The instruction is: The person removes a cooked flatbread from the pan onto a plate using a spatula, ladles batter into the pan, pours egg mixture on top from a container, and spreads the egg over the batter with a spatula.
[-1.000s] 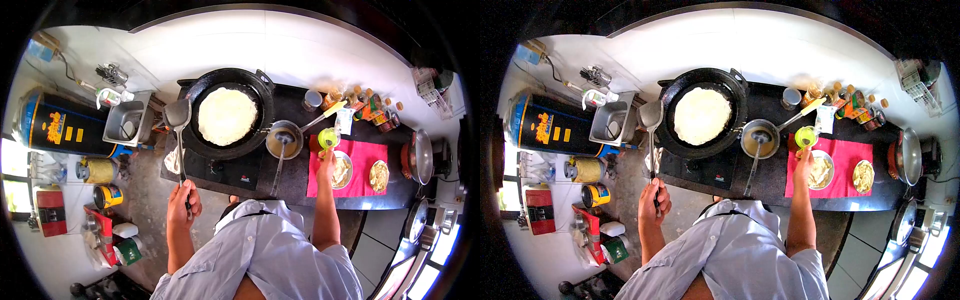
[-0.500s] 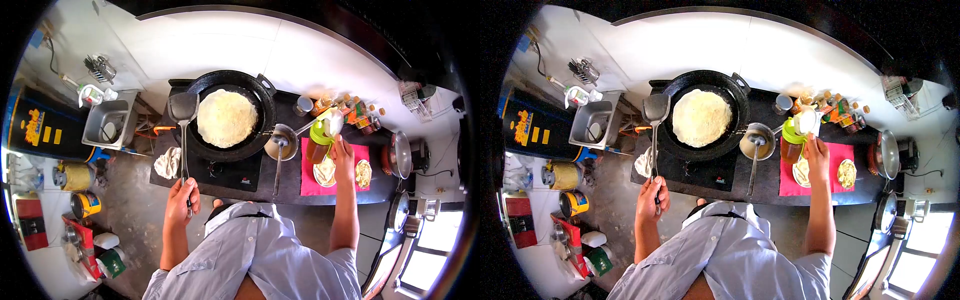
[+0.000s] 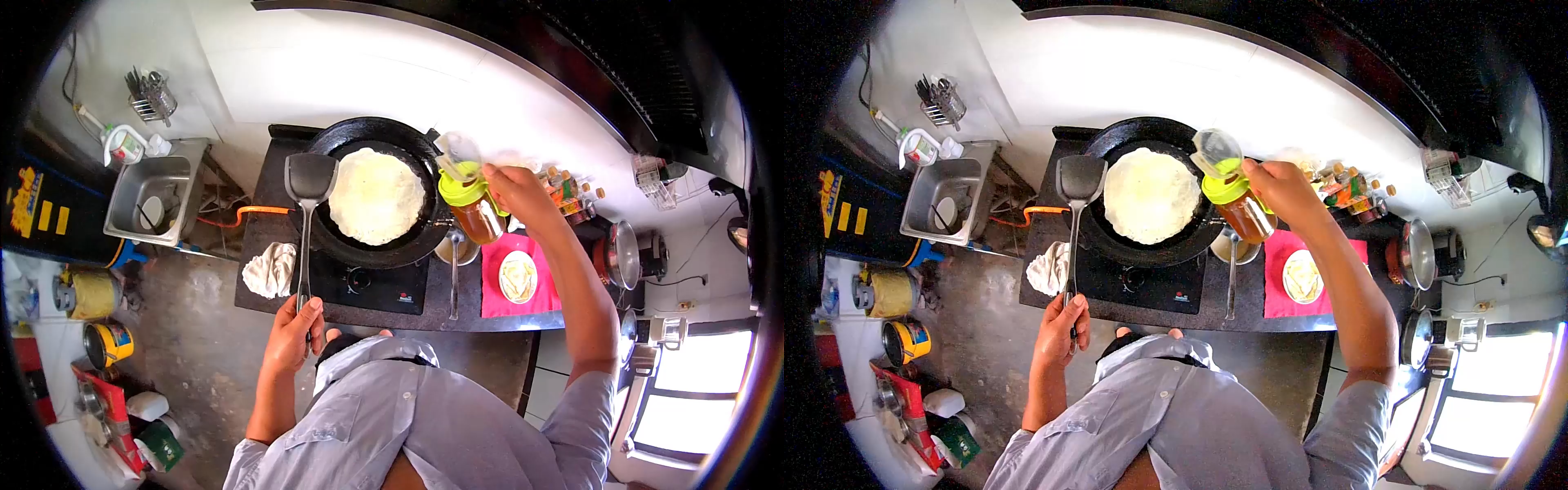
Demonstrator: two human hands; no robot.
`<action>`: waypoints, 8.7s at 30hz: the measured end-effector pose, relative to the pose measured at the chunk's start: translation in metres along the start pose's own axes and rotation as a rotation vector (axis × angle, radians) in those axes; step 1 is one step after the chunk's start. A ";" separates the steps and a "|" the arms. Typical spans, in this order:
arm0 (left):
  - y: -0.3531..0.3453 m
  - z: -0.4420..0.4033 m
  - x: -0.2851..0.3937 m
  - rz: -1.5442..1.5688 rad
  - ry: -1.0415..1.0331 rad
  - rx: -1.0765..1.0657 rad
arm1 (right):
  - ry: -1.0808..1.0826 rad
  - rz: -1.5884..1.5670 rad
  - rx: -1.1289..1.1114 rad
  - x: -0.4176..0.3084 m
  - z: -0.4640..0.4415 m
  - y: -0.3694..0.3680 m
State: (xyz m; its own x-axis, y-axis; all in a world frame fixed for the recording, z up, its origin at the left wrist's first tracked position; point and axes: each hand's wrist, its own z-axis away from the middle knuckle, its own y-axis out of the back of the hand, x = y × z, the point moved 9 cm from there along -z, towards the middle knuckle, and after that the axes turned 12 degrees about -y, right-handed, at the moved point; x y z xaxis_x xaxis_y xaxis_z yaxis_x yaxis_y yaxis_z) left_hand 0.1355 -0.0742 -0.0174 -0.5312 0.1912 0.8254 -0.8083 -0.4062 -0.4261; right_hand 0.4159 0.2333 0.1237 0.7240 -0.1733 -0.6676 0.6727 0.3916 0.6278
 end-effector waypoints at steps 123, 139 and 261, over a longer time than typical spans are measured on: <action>0.148 -0.157 -0.071 -1.637 -0.853 -0.025 | 0.162 0.299 0.178 0.030 0.103 -0.186; 0.141 -0.160 -0.072 -1.717 -0.784 -0.025 | 0.152 0.805 0.160 0.069 0.030 -0.034; 0.150 -0.163 -0.075 -1.626 -0.846 -0.047 | -0.425 -1.469 -0.455 -0.048 0.105 -0.332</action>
State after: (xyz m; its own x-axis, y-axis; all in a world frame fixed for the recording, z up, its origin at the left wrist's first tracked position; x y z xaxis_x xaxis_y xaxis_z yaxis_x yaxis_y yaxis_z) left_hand 0.0128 -0.0035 -0.2035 0.9380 -0.1320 0.3205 -0.3453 -0.2754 0.8972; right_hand 0.1737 0.0163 -0.0110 -0.4430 -0.8237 -0.3538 0.7498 -0.1240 -0.6500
